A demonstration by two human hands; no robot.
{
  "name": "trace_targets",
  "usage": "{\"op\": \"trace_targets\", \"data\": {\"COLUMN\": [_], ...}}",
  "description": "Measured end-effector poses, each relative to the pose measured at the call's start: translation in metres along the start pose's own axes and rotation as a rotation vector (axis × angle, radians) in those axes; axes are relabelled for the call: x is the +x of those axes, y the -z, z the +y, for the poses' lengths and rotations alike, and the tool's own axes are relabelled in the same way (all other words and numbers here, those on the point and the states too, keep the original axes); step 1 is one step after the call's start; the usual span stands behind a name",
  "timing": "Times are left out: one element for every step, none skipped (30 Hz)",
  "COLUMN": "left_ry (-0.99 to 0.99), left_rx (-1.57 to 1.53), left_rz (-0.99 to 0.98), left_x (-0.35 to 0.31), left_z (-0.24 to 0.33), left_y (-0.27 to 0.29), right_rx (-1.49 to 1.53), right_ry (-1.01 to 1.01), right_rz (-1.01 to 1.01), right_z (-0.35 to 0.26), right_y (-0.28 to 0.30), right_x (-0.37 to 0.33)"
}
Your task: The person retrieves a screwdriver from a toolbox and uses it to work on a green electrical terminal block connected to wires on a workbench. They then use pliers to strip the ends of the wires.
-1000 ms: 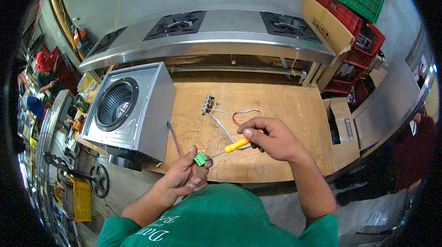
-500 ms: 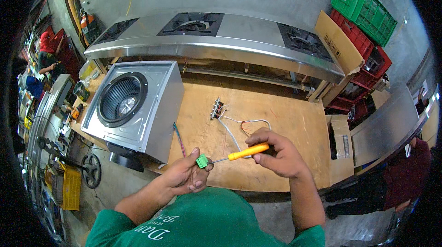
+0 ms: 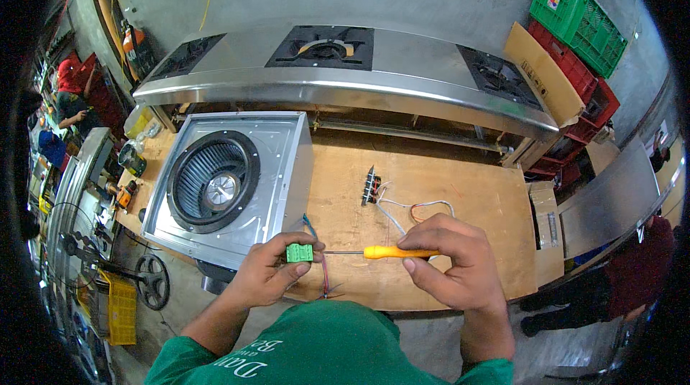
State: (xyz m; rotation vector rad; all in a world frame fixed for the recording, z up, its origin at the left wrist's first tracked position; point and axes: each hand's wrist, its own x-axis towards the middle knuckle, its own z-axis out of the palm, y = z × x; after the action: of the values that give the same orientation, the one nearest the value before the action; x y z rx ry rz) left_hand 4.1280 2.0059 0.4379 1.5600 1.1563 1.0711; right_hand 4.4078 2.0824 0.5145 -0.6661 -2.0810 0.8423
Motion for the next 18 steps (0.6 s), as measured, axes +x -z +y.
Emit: {"op": "trace_targets", "data": {"left_ry": [-0.081, -0.163, -0.153, -0.12, -0.087, -0.058, 0.009, 0.077, 0.141, 0.119, 0.098, 0.075, 0.04, 0.005, -0.029, -0.051, -0.072, -0.094], "left_rx": [0.172, 0.343, 0.331, 0.308, 0.284, 0.262, 0.248, 0.233, 0.22, 0.222, 0.223, 0.225, 0.221, 0.216, 0.214, 0.205, 0.196, 0.188], "left_rz": [0.007, 0.014, 0.035, 0.056, 0.078, 0.103, 0.089, 0.073, 0.06, 0.073, 0.085, 0.096, 0.099, 0.101, 0.102, 0.115, 0.128, 0.141], "left_x": [0.0, -0.001, -0.003, -0.006, -0.009, -0.011, -0.011, -0.011, -0.011, -0.011, -0.011, -0.011, -0.011, -0.011, -0.01, -0.01, -0.009, -0.008], "left_z": [-0.002, -0.005, -0.007, -0.011, -0.014, -0.016, -0.014, -0.009, -0.007, -0.009, -0.013, -0.017, -0.02, -0.023, -0.026, -0.028, -0.03, -0.031], "left_y": [0.01, 0.017, 0.021, 0.025, 0.028, 0.031, 0.034, 0.039, 0.043, 0.046, 0.048, 0.05, 0.052, 0.053, 0.055, 0.055, 0.055, 0.055], "right_rx": [0.0, 0.001, 0.0, 0.023, 0.047, 0.067, 0.063, 0.059, 0.055, 0.058, 0.061, 0.064, 0.066, 0.069, 0.073, 0.078, 0.083, 0.088], "right_ry": [-0.029, -0.058, -0.085, -0.103, -0.12, -0.132, -0.138, -0.143, -0.144, -0.139, -0.133, -0.127, -0.131, -0.136, -0.141, -0.145, -0.15, -0.155], "right_rz": [-0.018, -0.036, -0.058, -0.054, -0.049, -0.046, -0.044, -0.043, -0.04, -0.04, -0.04, -0.038, -0.041, -0.043, -0.043, -0.046, -0.049, -0.05], "right_z": [-0.001, -0.003, -0.005, -0.004, 0.0, 0.002, 0.002, 0.003, 0.003, 0.004, 0.005, 0.005, 0.005, 0.004, 0.004, 0.005, 0.006, 0.007], "right_y": [-0.008, -0.017, -0.027, -0.036, -0.046, -0.053, -0.059, -0.064, -0.068, -0.071, -0.074, -0.076, -0.077, -0.078, -0.08, -0.081, -0.082, -0.083], "right_x": [0.002, 0.005, 0.008, 0.01, 0.01, 0.012, 0.013, 0.013, 0.014, 0.015, 0.016, 0.018, 0.019, 0.021, 0.023, 0.024, 0.024, 0.024]}}
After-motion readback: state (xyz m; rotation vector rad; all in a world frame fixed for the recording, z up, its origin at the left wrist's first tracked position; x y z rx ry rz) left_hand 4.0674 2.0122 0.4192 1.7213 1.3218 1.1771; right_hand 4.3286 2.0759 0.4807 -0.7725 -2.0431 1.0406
